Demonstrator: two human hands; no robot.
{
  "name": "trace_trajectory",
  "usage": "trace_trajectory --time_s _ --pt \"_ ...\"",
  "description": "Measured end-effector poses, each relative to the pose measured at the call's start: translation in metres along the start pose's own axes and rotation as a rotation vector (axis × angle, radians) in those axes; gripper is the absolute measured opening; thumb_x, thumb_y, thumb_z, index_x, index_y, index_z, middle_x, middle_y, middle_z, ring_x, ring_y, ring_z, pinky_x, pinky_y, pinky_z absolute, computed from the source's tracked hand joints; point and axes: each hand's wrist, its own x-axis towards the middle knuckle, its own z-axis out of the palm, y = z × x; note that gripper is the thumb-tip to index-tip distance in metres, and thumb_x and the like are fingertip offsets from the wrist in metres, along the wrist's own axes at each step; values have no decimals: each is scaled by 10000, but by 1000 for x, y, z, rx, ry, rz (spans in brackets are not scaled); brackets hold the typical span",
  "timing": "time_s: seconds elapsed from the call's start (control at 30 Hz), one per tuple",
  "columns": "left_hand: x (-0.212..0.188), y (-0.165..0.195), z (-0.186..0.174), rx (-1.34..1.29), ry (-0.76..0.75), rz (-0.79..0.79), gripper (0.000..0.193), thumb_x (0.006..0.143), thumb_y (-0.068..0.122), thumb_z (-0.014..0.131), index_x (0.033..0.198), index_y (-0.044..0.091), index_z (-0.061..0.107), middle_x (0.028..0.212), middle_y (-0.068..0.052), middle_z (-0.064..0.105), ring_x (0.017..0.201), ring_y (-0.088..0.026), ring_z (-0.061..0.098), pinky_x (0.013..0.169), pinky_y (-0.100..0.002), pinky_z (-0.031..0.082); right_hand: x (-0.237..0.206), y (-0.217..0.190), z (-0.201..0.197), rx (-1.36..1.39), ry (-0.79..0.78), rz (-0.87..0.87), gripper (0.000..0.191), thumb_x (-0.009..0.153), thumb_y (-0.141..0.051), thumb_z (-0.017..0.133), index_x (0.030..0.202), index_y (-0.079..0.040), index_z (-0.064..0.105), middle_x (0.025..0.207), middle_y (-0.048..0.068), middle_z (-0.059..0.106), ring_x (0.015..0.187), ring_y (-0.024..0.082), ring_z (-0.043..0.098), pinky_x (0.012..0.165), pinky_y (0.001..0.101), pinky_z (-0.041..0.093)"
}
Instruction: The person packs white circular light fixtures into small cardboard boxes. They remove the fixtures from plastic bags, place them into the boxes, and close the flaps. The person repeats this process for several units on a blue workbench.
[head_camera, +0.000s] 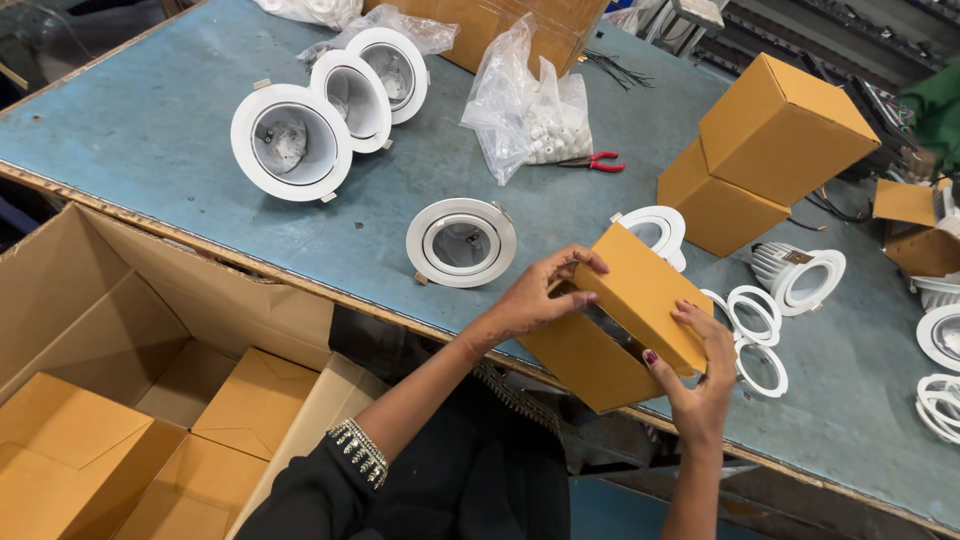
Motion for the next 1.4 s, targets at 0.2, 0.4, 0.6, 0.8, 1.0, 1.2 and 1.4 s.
trace_trajectory --time_s 0.2,0.4,0.6,0.8,1.0,1.2,1.4 --pt "-2 11 -10 406 18 -13 277 838 175 750 1114 187 758 1161 -8 742 1107 -188 660 1021 -359 514 -11 14 9 74 -16 14 467 863 -252 703 1275 -42 639 1417 150 592 1422 323 491 1223 462 345" --pt "-12 14 -16 734 58 95 259 824 282 804 1083 269 813 1061 -20 603 1096 -202 544 1007 -364 472 -18 31 14 140 -21 20 416 965 -277 569 1289 -32 661 1451 158 584 1452 319 463 1246 458 305" --pt "-24 12 -10 784 99 24 258 813 358 817 1059 279 811 1078 -33 543 1064 -214 536 968 -374 465 -14 32 17 185 -4 126 291 993 -184 562 1179 -14 710 1377 160 644 1379 296 538 1208 437 361" --pt "-29 5 -8 685 146 86 243 847 335 803 1076 251 798 1123 -25 550 1133 -210 553 1004 -374 478 23 25 -14 -77 60 124 242 1065 -212 608 1186 -14 674 1330 156 673 1263 310 620 1117 440 453" --pt "-34 -1 -6 587 159 18 243 881 317 778 1102 215 778 1154 -54 534 1169 -230 554 1032 -390 477 50 58 23 -437 -178 71 441 1012 -364 614 1340 -70 644 1364 212 620 1292 401 546 1131 507 371" --pt "-68 -5 24 565 278 -58 667 919 434 713 1480 174 463 1408 -195 425 1373 -365 423 1138 -456 366 42 87 33 -285 -185 109 522 1006 -383 601 1442 -96 588 1529 268 455 1421 437 399 1162 519 299" --pt "-68 -25 11 92 220 -307 1038 884 723 565 1634 76 253 1600 -238 352 1510 -360 340 1217 -456 281 38 75 27 -187 -159 126 508 952 -325 684 1399 -101 601 1458 201 514 1385 388 425 1179 478 322"
